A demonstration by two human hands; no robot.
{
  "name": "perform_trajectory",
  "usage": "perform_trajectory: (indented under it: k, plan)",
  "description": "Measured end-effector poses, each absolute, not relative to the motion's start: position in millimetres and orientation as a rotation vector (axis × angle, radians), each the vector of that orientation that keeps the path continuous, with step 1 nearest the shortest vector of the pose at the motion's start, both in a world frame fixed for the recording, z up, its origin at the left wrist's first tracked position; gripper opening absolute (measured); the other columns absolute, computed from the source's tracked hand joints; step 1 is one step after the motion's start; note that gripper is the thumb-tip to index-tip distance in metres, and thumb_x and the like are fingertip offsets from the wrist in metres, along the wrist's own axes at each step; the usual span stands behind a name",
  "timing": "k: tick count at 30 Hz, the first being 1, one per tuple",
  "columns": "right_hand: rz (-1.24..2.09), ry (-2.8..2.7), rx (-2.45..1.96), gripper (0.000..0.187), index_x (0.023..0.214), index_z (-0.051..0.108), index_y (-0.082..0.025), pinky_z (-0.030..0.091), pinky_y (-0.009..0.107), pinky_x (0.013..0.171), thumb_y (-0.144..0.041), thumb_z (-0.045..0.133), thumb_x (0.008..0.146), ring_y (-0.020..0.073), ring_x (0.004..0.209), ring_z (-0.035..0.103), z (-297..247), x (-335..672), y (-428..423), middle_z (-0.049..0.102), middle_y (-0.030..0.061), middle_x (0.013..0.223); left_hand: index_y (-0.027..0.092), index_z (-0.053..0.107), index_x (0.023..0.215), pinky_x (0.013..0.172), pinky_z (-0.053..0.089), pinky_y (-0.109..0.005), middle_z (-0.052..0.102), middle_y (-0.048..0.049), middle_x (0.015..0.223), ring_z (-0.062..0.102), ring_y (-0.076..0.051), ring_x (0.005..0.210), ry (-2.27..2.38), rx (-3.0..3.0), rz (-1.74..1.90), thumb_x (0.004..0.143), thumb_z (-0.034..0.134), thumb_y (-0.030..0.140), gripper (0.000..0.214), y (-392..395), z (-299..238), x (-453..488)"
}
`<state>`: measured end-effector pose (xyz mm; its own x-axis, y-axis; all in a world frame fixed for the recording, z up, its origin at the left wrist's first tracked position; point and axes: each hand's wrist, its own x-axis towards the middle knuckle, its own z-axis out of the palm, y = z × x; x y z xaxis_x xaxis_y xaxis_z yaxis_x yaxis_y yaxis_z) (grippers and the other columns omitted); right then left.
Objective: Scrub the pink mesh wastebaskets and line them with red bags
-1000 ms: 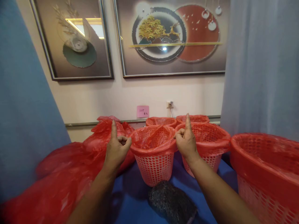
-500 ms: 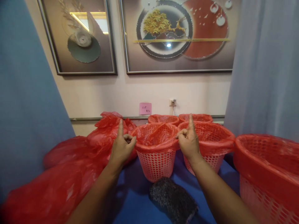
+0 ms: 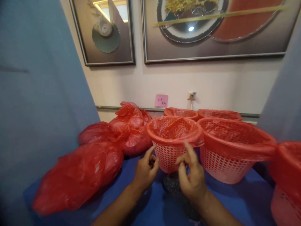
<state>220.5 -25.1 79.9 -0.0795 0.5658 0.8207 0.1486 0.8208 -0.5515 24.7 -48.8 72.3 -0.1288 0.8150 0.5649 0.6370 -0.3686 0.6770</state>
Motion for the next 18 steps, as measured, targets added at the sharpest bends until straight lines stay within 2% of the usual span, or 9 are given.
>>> perform_trajectory:
  k: [2,6,10,13,16,18]
  plan:
    - [0.418,-1.848,-0.504,0.067,0.154,0.031,-0.027,0.058,0.033,0.076,-0.012,0.046,0.090,0.0176,0.078,0.069,48.3,204.7,-37.8,0.070,0.0025,0.088,0.017,0.056,0.133,0.070,0.049,-0.029,0.069,-0.0025,0.079,0.062,-0.015,0.068,1.682,1.986,1.388,0.087,0.051,0.019,0.046,-53.5,49.6,24.3]
    - [0.594,-2.095,-0.481,0.053,0.141,0.049,-0.022,0.057,0.034,0.081,-0.012,0.042,0.089,0.0204,0.087,0.071,-5.2,181.8,-38.8,0.072,0.0076,0.096,0.017,0.063,0.124,0.073,0.051,-0.030,0.072,-0.0057,0.087,0.066,-0.018,0.076,1.722,1.970,1.275,0.086,0.053,0.019,0.039,-57.7,12.6,14.7]
    - [0.831,-2.112,-0.643,0.044,0.123,0.062,-0.022,0.055,0.032,0.080,-0.013,0.042,0.086,0.0188,0.082,0.070,-34.0,173.0,-20.5,0.073,0.0046,0.088,0.017,0.064,0.119,0.077,0.053,-0.031,0.072,-0.0060,0.089,0.068,-0.018,0.079,1.762,1.916,1.367,0.094,0.049,0.022,0.030,-56.3,-4.0,2.4]
    - [0.985,-2.038,-0.744,0.041,0.118,0.064,-0.021,0.054,0.031,0.077,-0.013,0.042,0.085,0.0176,0.077,0.069,-38.7,171.8,-11.2,0.071,0.0017,0.082,0.017,0.056,0.128,0.090,0.053,-0.037,0.070,-0.0102,0.109,0.067,-0.021,0.099,1.824,1.998,1.765,0.095,0.054,0.027,0.035,-48.6,18.6,-3.4]
    - [1.044,-1.994,-0.752,0.041,0.117,0.065,-0.021,0.053,0.030,0.075,-0.012,0.041,0.084,0.0166,0.076,0.067,-36.0,172.1,-6.9,0.070,0.0017,0.084,0.020,0.046,0.138,0.103,0.046,-0.047,0.061,-0.0140,0.129,0.058,-0.028,0.122,1.730,2.277,2.180,0.091,0.064,0.034,0.052,-34.6,71.3,-2.7]
    - [1.022,-1.995,-0.760,0.042,0.114,0.066,-0.021,0.051,0.030,0.076,-0.010,0.042,0.082,0.0163,0.078,0.067,-34.2,172.0,-4.2,0.071,0.0018,0.085,0.021,0.046,0.137,0.106,0.043,-0.050,0.061,-0.0139,0.128,0.056,-0.030,0.123,1.508,2.610,2.144,0.084,0.072,0.046,0.064,-23.7,109.5,2.5]
